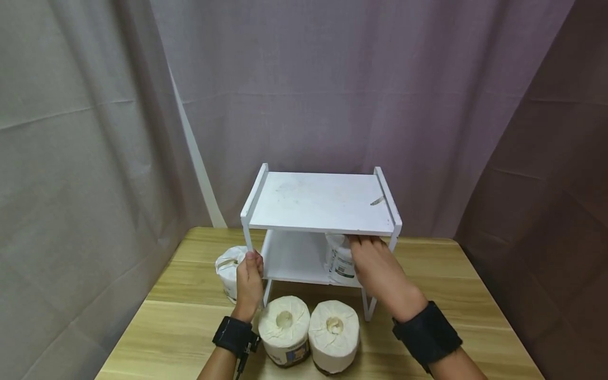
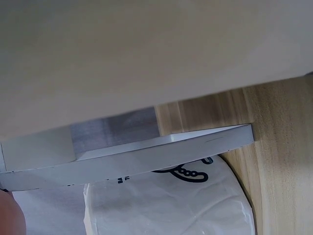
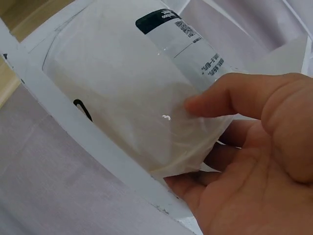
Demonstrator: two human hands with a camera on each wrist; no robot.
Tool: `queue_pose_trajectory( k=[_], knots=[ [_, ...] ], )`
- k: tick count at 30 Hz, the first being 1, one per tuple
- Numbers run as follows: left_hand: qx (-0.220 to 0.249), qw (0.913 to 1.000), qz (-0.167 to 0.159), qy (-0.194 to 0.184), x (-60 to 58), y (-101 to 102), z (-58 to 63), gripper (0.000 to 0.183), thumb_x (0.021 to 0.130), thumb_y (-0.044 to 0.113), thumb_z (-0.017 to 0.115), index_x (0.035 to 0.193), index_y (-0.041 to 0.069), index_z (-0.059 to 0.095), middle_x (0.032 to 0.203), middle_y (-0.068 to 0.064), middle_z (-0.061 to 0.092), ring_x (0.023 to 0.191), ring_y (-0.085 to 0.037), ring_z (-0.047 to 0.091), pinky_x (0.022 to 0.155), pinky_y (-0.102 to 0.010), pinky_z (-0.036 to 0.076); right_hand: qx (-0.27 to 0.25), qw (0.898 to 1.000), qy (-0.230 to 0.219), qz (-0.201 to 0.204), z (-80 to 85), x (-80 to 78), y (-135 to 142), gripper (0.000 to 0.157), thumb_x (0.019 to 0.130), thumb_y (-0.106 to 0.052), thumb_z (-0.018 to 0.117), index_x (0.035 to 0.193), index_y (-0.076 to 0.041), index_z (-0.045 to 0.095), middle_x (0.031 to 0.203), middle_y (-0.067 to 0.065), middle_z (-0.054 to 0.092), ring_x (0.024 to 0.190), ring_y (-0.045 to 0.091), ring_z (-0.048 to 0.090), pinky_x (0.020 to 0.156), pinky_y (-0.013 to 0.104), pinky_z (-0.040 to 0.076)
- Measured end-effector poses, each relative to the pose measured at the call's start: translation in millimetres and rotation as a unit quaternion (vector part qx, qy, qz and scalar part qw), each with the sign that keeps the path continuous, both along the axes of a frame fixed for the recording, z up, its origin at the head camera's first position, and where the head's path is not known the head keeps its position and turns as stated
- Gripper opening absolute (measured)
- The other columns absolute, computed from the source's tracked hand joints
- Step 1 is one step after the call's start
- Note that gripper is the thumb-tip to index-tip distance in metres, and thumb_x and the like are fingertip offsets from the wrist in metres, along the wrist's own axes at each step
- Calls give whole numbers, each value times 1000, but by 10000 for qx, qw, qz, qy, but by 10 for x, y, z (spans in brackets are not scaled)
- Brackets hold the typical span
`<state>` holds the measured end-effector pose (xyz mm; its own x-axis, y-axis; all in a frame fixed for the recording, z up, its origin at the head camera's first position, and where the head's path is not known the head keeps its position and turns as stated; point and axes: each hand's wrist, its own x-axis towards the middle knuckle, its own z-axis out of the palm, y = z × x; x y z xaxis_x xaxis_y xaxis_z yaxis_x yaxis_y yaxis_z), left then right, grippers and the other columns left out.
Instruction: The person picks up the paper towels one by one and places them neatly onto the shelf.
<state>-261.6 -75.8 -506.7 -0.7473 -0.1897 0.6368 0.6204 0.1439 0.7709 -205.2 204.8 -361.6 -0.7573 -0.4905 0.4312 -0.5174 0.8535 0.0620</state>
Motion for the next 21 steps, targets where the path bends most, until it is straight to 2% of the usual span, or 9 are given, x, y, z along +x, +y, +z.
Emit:
queue_pose_trajectory(
  k=[7,12,14,18,21],
  knots=[
    [60,10000,30,24,-8,-14,-15,44,116,8,29,75,4,43,67,8,32,57,-6,31,53,-25,28,-128,9996,81,238,10,-8,0,48,88,13,64,136,13,57,125,32,63,106,47,65,91,60,53],
    [29,10000,9,57,-19,-5,-19,44,116,8,28,75,5,41,67,8,31,58,-5,30,54,-25,27,16,9996,219,151,-18,-5,24,24,88,7,69,111,10,64,102,23,65,91,41,64,80,56,53],
    [32,10000,3,33,-19,1,-21,44,116,8,28,74,5,41,67,8,31,58,-5,29,54,-25,27,128,9995,256,96,-29,-1,37,20,87,4,72,104,7,63,96,19,63,87,39,62,77,54,52],
    [47,10000,-23,-11,-14,3,-19,44,116,9,28,74,4,41,66,8,31,57,-5,29,53,-25,26,168,9988,455,87,-61,0,41,27,87,-1,74,110,9,63,98,21,64,89,40,62,79,55,51],
    [34,10000,-23,-32,-9,4,-12,44,116,9,28,74,5,41,66,8,31,57,-5,29,54,-24,26,161,9963,831,151,-95,-7,37,35,88,-6,73,117,10,62,101,23,64,90,41,62,79,57,50]
  ],
)
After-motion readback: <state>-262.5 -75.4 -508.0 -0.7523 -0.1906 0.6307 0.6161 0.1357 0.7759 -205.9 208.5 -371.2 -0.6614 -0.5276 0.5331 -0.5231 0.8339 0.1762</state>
